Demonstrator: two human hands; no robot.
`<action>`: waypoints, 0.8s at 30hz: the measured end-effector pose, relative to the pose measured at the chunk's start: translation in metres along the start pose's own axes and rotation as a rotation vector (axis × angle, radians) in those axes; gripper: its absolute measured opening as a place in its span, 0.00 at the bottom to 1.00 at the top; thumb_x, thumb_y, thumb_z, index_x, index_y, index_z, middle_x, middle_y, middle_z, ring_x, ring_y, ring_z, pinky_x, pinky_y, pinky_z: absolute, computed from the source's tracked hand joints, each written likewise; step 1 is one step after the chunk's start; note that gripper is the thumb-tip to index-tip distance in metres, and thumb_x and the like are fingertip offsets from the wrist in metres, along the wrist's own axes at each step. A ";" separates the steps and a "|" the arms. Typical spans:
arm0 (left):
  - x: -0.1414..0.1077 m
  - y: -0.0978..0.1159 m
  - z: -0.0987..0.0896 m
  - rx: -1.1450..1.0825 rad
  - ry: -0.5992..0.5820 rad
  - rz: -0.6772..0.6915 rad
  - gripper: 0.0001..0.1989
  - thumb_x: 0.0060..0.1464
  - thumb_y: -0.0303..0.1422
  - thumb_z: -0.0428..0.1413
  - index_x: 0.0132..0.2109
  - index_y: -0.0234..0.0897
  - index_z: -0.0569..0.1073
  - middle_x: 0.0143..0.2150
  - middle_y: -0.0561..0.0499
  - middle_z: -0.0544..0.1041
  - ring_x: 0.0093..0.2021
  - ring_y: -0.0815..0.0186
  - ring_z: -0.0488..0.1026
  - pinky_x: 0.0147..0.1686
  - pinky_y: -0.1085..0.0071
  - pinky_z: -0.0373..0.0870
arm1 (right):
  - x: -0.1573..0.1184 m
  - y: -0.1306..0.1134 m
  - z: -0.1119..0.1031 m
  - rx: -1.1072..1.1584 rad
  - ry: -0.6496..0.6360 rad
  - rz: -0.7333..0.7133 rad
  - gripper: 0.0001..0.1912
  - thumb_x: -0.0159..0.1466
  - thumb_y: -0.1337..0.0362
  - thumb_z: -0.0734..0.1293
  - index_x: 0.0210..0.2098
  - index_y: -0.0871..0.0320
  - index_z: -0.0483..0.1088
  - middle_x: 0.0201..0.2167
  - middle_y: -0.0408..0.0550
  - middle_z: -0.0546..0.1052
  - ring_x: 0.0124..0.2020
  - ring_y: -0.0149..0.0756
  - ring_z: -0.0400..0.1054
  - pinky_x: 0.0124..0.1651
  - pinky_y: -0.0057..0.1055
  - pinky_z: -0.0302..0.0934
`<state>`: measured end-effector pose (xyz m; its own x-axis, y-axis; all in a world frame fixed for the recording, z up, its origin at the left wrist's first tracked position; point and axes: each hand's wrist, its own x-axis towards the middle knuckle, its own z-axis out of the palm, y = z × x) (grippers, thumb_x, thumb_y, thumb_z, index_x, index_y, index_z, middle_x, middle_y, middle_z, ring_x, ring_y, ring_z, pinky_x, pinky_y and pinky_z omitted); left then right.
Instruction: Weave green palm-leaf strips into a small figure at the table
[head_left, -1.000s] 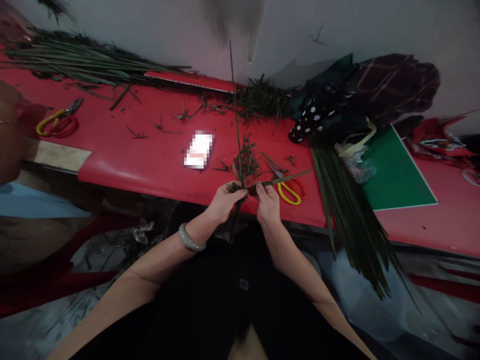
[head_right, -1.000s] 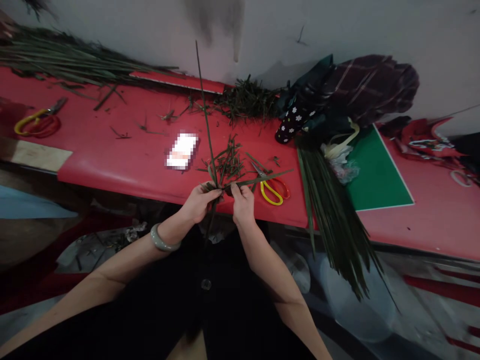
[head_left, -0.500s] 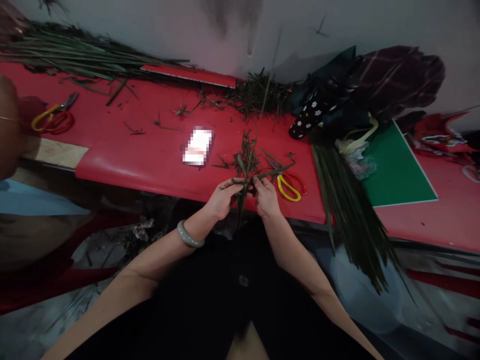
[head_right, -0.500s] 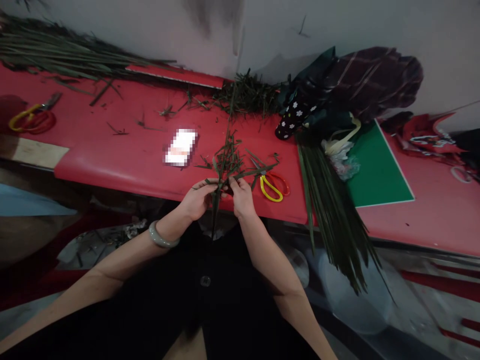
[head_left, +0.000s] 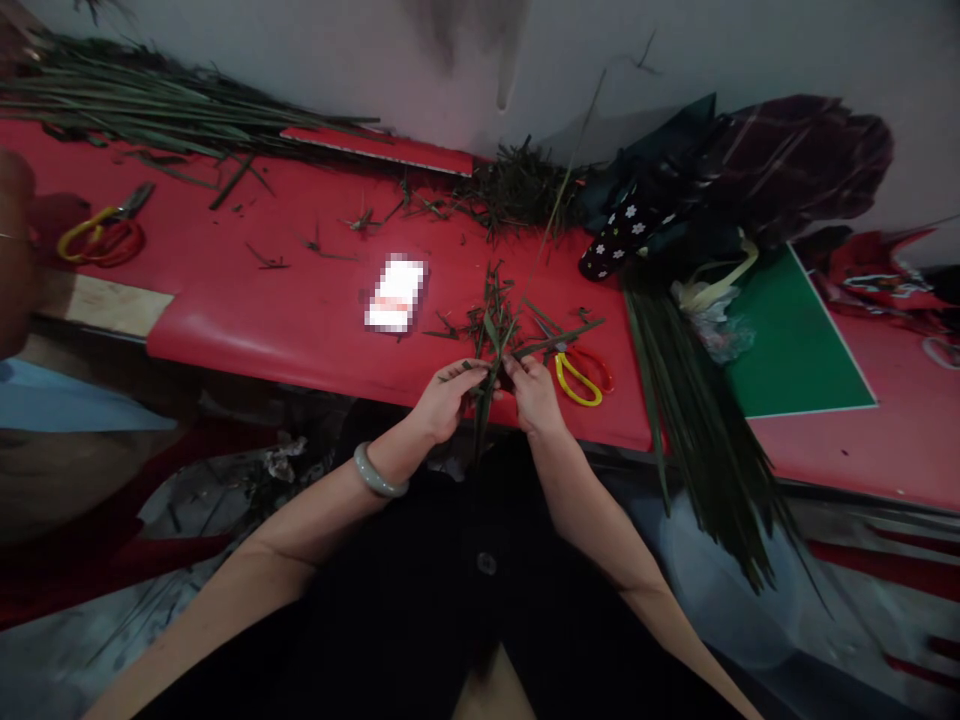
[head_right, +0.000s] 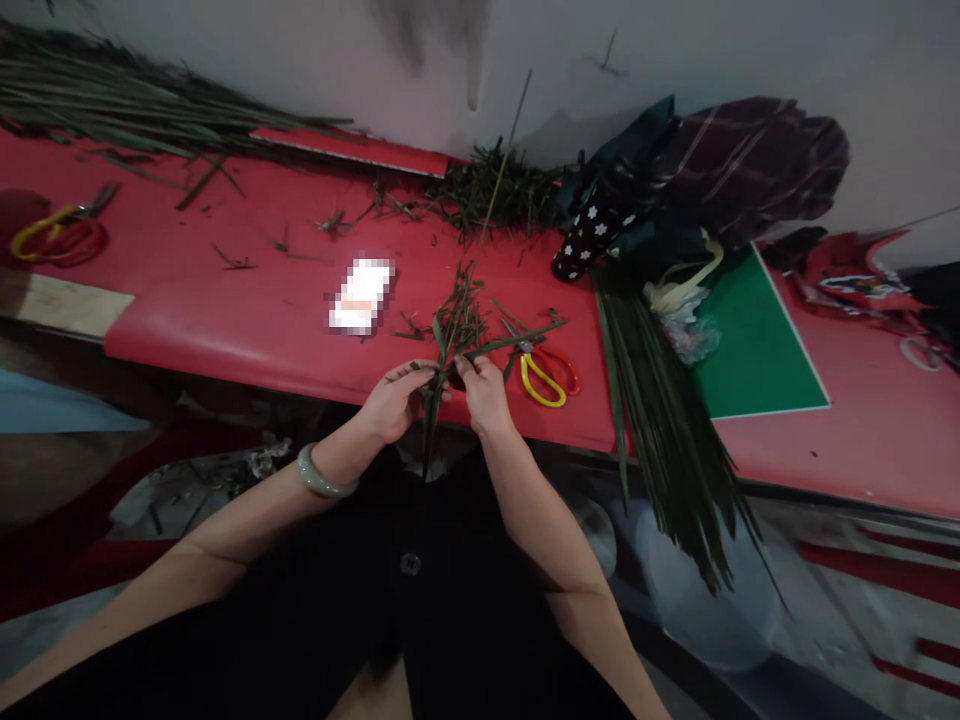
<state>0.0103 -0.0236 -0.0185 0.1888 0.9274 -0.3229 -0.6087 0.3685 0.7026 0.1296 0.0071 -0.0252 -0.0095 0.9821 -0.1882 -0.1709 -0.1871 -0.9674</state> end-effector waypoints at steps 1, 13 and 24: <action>-0.001 0.000 0.001 0.009 -0.006 0.000 0.09 0.43 0.31 0.58 0.36 0.34 0.72 0.26 0.53 0.75 0.25 0.71 0.73 0.31 0.72 0.69 | 0.001 -0.001 0.000 -0.019 -0.007 0.000 0.14 0.49 0.54 0.67 0.21 0.58 0.61 0.14 0.36 0.65 0.17 0.25 0.57 0.23 0.25 0.55; 0.004 0.001 0.002 0.139 0.035 0.161 0.10 0.43 0.34 0.59 0.35 0.34 0.71 0.26 0.54 0.72 0.23 0.74 0.70 0.27 0.75 0.65 | -0.014 -0.055 -0.006 -0.695 -0.032 -0.503 0.11 0.57 0.55 0.63 0.33 0.54 0.72 0.24 0.42 0.73 0.27 0.31 0.65 0.32 0.28 0.57; 0.005 -0.002 -0.001 0.450 0.099 0.298 0.05 0.44 0.31 0.56 0.29 0.33 0.73 0.20 0.55 0.68 0.20 0.75 0.62 0.22 0.77 0.58 | -0.010 -0.055 0.014 -1.094 -0.104 -0.562 0.06 0.57 0.60 0.62 0.29 0.52 0.70 0.22 0.41 0.70 0.25 0.31 0.62 0.28 0.27 0.49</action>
<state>0.0118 -0.0194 -0.0218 -0.0283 0.9934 -0.1109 -0.2305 0.1014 0.9678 0.1248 0.0080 0.0323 -0.2879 0.9202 0.2652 0.7369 0.3897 -0.5523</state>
